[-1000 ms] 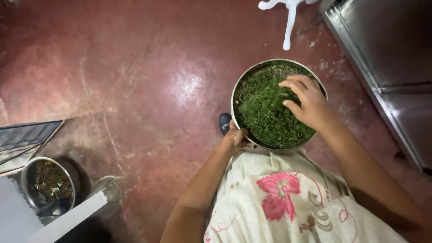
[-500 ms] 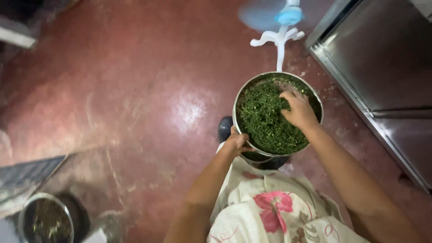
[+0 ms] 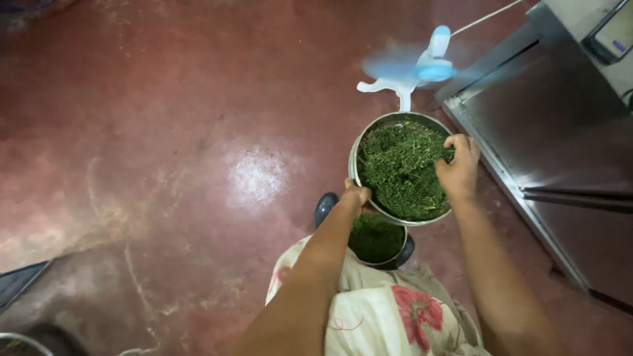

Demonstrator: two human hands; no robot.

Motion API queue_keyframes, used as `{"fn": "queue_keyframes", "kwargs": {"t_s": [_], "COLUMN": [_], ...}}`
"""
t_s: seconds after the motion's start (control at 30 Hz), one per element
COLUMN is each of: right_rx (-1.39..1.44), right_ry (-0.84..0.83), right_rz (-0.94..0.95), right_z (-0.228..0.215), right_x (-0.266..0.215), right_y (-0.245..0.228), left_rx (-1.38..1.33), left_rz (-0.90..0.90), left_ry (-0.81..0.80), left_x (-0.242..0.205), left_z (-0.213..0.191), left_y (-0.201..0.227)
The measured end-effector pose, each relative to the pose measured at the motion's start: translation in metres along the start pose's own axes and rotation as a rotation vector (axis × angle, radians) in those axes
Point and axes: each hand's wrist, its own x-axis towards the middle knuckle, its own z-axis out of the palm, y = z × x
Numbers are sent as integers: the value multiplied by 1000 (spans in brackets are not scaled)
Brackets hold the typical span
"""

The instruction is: Mixing and aerating green tea leaves by hand in a metal bowl

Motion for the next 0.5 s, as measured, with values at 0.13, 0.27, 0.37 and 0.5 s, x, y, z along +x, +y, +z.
{"fn": "queue_keyframes", "kwargs": {"t_s": [0.13,0.27,0.37,0.5], "right_rx": [-14,-74,-48,72], "right_ry": [-26,-194,-227,-230], "right_rz": [102,354,405,517], "right_z": [4,9,31,35], "right_x": [6,8,8,3], "right_y": [-17,-14,33,36], "left_rx": [-197,-460,-315,-459], "left_rz": [-29,-185,-121,-200], "left_ry": [58,100,73,46], "left_x": [31,21,-6,-1], "left_z": [3,6,-6,-15], "left_y": [2,29,39,36]}}
